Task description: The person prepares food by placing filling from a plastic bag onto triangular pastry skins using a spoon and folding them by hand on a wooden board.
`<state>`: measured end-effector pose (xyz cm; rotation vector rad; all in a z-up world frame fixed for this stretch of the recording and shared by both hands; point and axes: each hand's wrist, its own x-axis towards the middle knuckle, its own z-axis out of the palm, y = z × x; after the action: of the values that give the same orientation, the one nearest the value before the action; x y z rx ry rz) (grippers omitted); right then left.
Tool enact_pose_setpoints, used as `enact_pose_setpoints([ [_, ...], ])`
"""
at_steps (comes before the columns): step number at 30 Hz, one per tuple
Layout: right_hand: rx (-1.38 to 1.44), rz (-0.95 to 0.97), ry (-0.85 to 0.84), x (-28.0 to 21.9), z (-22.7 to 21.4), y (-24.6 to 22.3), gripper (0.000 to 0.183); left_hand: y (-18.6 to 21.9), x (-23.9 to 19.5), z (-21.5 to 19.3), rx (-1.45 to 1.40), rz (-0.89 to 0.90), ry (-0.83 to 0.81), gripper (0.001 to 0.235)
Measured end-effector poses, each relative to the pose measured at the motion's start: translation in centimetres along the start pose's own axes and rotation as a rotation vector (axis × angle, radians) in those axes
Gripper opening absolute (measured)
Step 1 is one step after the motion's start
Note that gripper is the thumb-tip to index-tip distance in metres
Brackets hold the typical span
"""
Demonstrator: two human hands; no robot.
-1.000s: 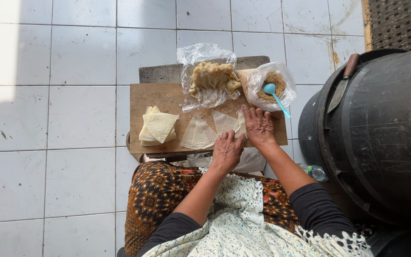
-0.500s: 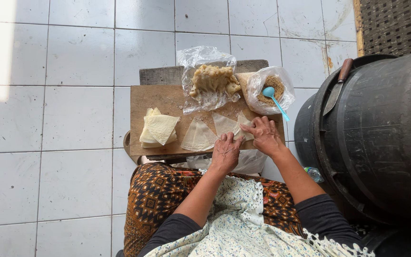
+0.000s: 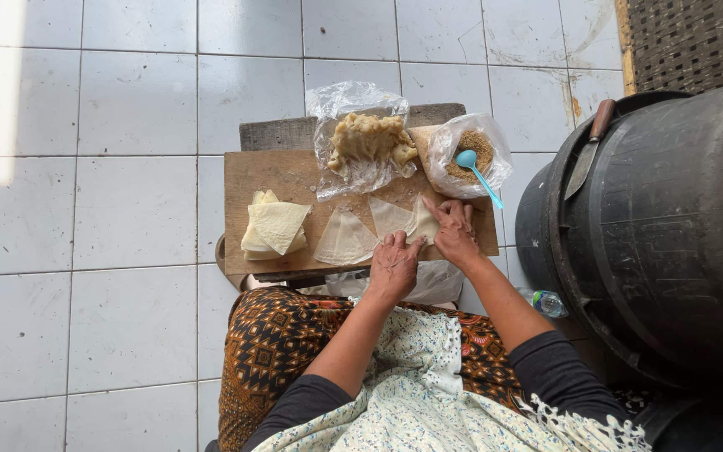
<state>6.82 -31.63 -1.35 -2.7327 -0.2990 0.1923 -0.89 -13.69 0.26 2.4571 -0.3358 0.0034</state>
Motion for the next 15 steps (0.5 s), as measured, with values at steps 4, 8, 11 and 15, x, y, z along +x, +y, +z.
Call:
enact_pose_setpoints([
  [4, -0.297, -0.115, -0.023, -3.4, -2.3, -0.8, 0.082, 0.0, -0.1, 0.1, -0.011, -0.018, -0.026, 0.059],
  [8, -0.428, -0.235, -0.011, -5.0, -3.4, -0.4, 0.089, -0.1, 0.0, -0.1, -0.008, -0.016, -0.022, 0.056],
  [11, -0.458, -0.112, 0.055, -5.0, -4.1, 1.4, 0.086, 0.0, 0.1, -0.3, -0.007, 0.004, -0.001, 0.054],
  [15, -0.396, -0.034, 0.137, -5.2, -4.4, 3.1, 0.062, 0.1, 0.0, 0.2, -0.037, 0.012, 0.033, 0.039],
])
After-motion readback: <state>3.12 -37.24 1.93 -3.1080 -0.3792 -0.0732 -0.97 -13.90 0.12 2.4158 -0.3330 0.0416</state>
